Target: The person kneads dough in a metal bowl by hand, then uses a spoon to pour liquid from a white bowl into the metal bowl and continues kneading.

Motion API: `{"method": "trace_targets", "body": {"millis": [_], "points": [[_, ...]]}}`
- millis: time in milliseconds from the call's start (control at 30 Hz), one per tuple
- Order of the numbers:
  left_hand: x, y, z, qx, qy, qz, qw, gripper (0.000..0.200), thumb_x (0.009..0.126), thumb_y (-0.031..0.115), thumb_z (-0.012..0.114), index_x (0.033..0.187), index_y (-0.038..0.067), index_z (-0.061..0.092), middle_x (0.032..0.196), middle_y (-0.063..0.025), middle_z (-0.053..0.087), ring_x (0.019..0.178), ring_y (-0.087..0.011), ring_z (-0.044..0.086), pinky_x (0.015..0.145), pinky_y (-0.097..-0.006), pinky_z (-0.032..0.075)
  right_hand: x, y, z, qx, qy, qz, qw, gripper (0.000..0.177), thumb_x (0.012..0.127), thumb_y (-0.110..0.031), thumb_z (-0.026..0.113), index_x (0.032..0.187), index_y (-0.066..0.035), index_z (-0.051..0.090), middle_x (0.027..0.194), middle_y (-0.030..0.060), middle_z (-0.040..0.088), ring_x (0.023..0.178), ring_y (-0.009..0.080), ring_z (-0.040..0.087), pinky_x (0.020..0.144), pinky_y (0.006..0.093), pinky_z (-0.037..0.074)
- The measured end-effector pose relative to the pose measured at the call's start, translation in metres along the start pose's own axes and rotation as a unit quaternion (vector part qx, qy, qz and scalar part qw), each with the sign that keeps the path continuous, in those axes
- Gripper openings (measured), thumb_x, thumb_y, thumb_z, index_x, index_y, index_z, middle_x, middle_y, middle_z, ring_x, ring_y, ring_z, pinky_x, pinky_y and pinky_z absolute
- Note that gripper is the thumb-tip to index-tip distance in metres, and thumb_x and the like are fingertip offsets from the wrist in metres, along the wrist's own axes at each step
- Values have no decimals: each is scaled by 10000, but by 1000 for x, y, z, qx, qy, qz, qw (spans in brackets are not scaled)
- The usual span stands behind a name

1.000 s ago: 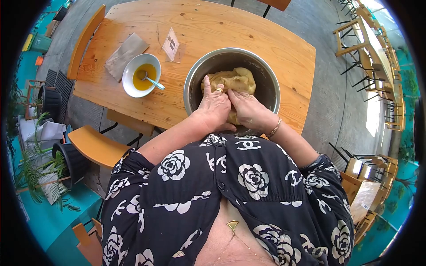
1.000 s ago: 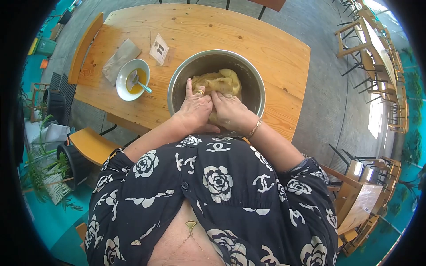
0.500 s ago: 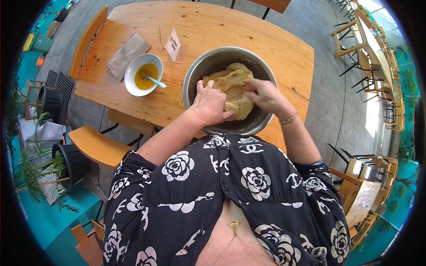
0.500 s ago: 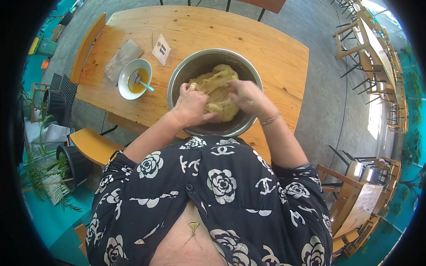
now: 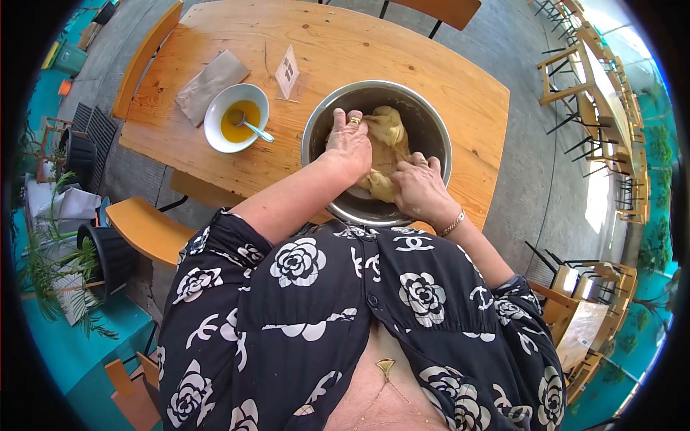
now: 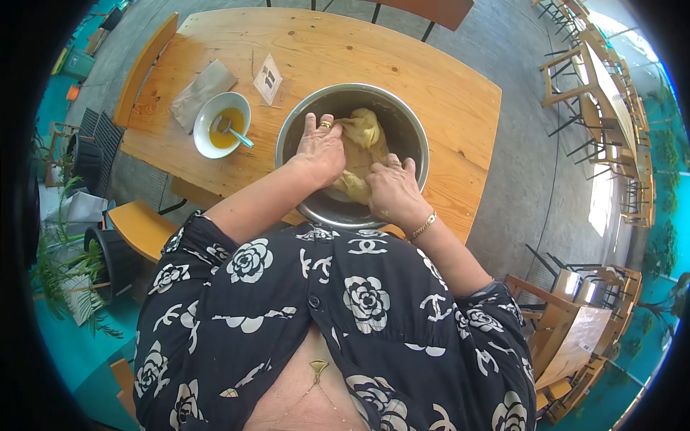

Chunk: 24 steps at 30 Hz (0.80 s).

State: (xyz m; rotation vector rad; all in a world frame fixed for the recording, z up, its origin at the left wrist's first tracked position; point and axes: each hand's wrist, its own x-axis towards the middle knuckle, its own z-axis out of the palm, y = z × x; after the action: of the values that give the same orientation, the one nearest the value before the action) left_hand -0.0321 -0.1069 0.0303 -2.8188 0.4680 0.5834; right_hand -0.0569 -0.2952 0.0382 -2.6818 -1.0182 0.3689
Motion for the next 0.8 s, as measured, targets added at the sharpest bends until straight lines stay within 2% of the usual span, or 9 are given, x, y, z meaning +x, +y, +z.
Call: {"method": "trace_targets", "body": {"millis": [133,167,267,300,400,533,667,733,800], "points": [[-7,-1,-3,-53,22,12,998,373,888,234,617,1165,-1,701,1369,-172,512,1425,-368,344,1184,-581,161,-4,10,-16,97,-38,22,994,210,760,-119,603,884,-37,751,924,117,666,1008,301,577,934,418,429],[-9,-2,9,-83,92,21,992,313,882,207,628,1114,15,714,1291,-154,565,1407,-360,366,1175,-571,171,1,15,-22,131,-68,7,989,299,777,-66,562,1014,3,730,1008,159,685,1035,343,584,956,408,460],[-22,-4,-2,-128,130,105,978,307,856,136,617,1122,35,733,1219,-138,622,1388,-358,387,1128,-651,220,19,-2,-34,147,25,-42,988,341,789,-18,521,1084,38,684,1042,192,679,1045,369,581,965,425,447],[-23,-1,-1,-105,114,107,982,318,885,212,628,1128,37,734,1180,-110,642,1391,-345,379,1134,-648,201,29,-7,-35,131,-51,-18,990,398,791,1,509,1166,51,632,1153,220,648,1102,393,567,994,422,441],[-23,-2,4,-118,106,56,986,450,886,377,684,1171,29,692,1171,-99,621,1354,-335,412,1144,-586,201,48,-1,2,94,51,-34,994,441,796,-9,511,1224,48,604,1288,231,592,1189,398,541,1040,420,425],[-27,-8,-2,-109,53,2,993,623,798,477,761,1207,15,671,1220,-90,602,1369,-325,399,1149,-579,196,36,20,-1,35,59,-31,997,533,791,-8,497,1319,27,567,1469,199,494,1287,385,492,1091,433,394],[-23,-7,6,-122,91,-8,988,547,763,463,789,1119,53,733,1174,-111,645,1339,-326,405,1128,-576,218,32,37,-2,97,73,-33,992,472,790,-12,531,1252,24,626,1402,153,573,1209,356,545,1067,419,410],[-31,-16,-5,-178,88,10,980,450,773,407,789,1053,58,742,1111,-100,664,1274,-320,459,1086,-545,278,30,22,-20,106,94,13,990,361,817,-43,543,1146,-10,687,1231,142,652,1122,361,579,1017,414,432],[-34,-22,5,-255,197,18,946,329,784,332,778,974,67,732,1043,-85,669,1180,-307,506,1025,-500,324,26,10,-23,94,76,23,992,281,828,-61,556,1049,-42,729,1092,127,694,1035,357,593,966,414,450]]}}
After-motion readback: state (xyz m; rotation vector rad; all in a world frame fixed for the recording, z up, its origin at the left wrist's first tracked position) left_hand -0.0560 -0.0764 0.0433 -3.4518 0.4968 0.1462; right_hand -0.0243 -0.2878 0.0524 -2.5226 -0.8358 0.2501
